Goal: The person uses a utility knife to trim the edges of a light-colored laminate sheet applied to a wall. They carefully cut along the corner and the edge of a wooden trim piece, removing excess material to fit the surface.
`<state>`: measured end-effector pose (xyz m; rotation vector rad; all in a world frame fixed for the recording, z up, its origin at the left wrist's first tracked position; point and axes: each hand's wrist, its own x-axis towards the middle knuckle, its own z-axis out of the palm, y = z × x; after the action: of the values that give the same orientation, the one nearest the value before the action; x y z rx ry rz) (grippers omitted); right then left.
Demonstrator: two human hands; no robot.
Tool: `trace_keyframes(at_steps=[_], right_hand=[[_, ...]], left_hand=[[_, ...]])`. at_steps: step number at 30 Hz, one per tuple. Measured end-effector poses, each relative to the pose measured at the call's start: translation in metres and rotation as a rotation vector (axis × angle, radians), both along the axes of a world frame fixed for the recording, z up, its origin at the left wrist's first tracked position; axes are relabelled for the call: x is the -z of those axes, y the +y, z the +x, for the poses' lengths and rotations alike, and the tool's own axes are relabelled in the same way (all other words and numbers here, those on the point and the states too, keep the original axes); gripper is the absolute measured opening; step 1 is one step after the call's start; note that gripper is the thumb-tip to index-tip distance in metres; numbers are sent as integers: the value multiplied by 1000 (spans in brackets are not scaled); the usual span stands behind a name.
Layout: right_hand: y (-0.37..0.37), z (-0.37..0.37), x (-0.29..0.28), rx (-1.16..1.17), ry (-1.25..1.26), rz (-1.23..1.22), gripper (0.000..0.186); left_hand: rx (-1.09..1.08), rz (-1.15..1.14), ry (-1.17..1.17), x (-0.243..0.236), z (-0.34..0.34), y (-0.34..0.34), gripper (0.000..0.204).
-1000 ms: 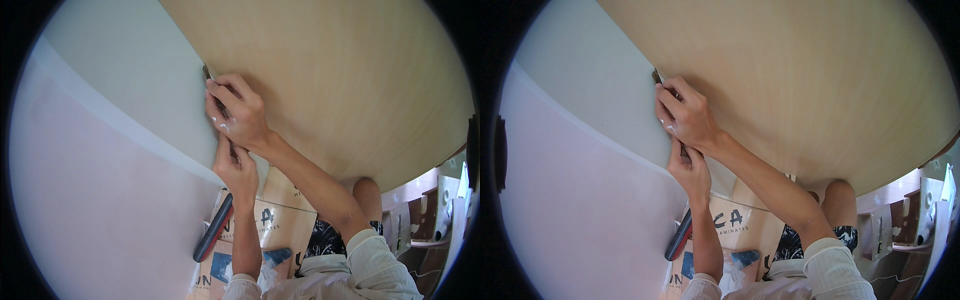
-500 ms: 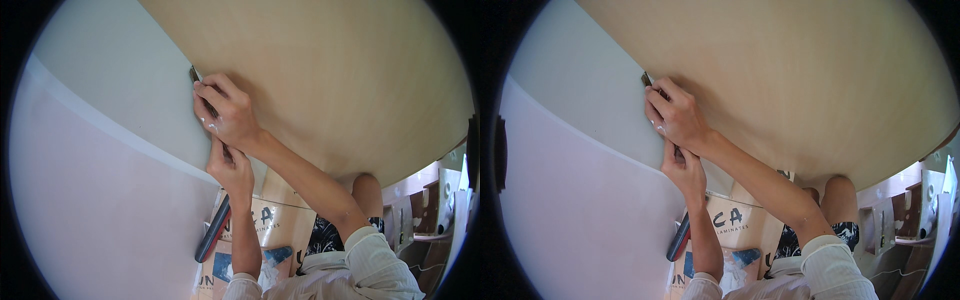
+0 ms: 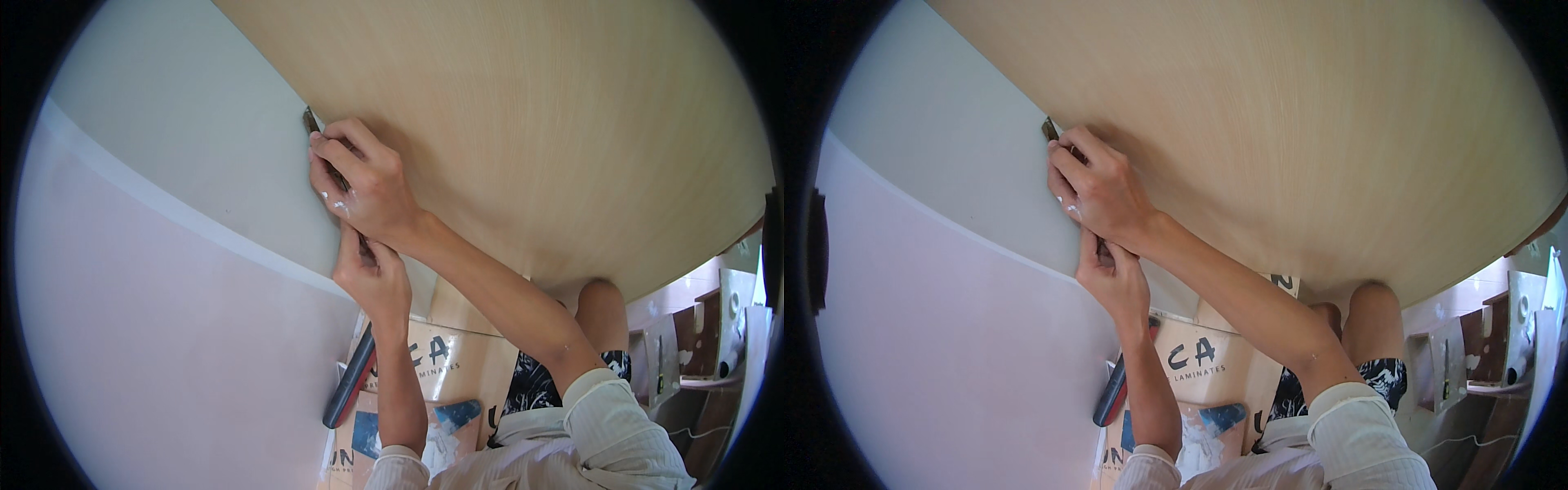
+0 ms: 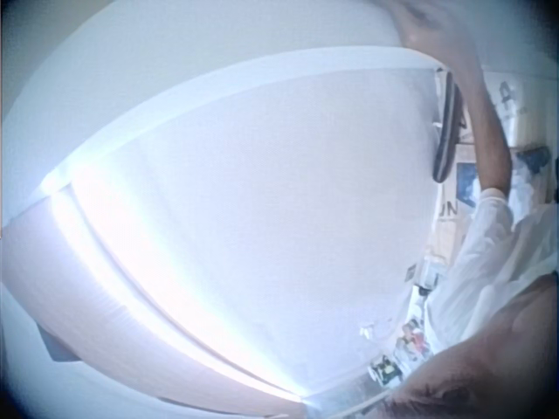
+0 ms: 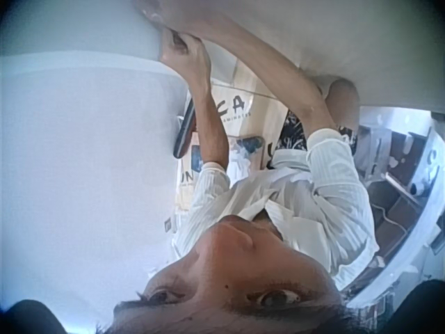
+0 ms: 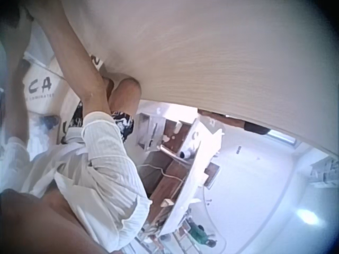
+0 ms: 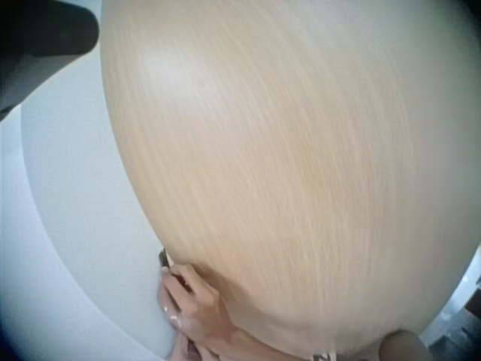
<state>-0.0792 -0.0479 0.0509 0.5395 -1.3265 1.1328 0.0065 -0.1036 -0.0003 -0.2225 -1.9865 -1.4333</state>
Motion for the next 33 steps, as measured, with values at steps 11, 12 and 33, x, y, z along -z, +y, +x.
trace_keyframes(at_steps=[11, 12, 33], right_hand=[[8, 10, 9, 0, -30, 31, 22], [8, 10, 7, 8, -13, 26, 22], [5, 8, 2, 14, 15, 25, 19]], left_hand=[[19, -22, -1, 12, 5, 2, 38], [25, -2, -11, 11, 4, 2, 39], [-42, -104, 5, 4, 8, -2, 40]])
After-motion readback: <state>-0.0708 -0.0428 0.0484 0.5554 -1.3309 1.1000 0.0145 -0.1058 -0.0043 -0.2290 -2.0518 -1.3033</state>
